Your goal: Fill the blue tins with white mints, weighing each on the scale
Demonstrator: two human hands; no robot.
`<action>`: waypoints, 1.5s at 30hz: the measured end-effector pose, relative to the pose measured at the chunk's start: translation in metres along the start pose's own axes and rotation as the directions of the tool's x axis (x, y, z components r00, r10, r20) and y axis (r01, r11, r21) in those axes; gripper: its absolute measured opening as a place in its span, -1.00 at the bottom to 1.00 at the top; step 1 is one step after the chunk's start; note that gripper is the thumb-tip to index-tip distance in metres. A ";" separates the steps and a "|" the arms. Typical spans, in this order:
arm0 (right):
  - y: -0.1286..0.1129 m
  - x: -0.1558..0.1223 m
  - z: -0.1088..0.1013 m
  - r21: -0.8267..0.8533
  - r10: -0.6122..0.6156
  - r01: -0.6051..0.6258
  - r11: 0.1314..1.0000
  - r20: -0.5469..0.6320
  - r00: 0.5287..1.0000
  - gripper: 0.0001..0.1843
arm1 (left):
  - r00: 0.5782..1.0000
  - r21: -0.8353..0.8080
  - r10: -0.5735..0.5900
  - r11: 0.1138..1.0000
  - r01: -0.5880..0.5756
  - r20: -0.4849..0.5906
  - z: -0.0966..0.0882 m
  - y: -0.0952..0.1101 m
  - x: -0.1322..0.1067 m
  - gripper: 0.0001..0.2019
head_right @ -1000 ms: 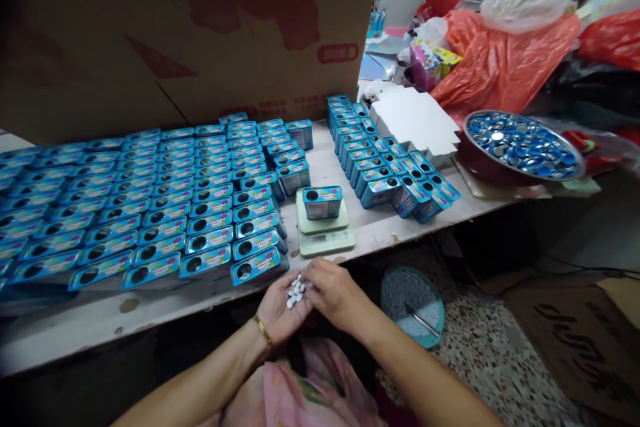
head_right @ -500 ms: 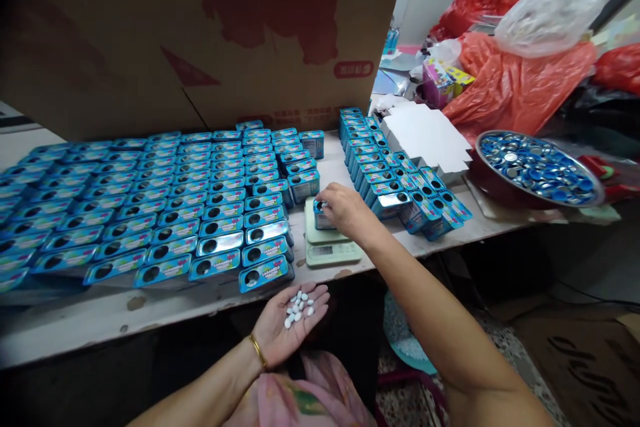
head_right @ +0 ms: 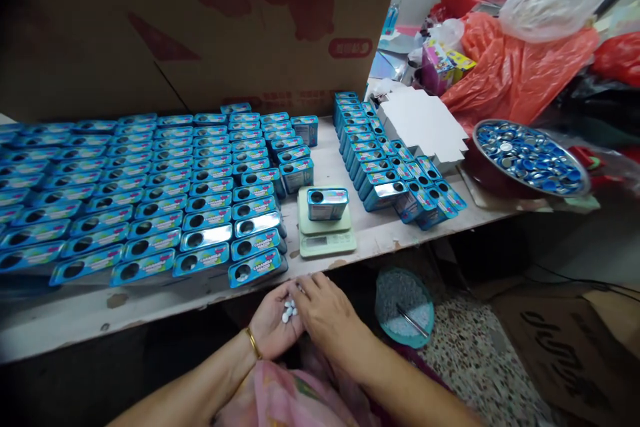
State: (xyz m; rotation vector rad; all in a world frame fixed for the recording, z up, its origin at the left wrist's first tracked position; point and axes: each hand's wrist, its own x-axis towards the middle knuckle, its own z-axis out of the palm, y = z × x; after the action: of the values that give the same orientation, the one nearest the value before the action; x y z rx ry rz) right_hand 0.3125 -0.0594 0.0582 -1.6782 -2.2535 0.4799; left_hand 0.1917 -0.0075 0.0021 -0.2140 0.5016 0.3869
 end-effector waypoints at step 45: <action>0.005 -0.021 0.032 -0.055 0.042 -0.040 0.998 0.028 0.999 -0.62 | 0.998 0.103 -0.054 0.993 0.057 -0.031 -0.004 -0.005 0.002 -0.65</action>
State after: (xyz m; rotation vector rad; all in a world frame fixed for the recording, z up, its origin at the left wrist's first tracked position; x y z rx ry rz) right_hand 0.3096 -0.0813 0.0267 -1.7580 -2.2767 0.4592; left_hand 0.1934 -0.0126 -0.0017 -0.1329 0.5406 0.3029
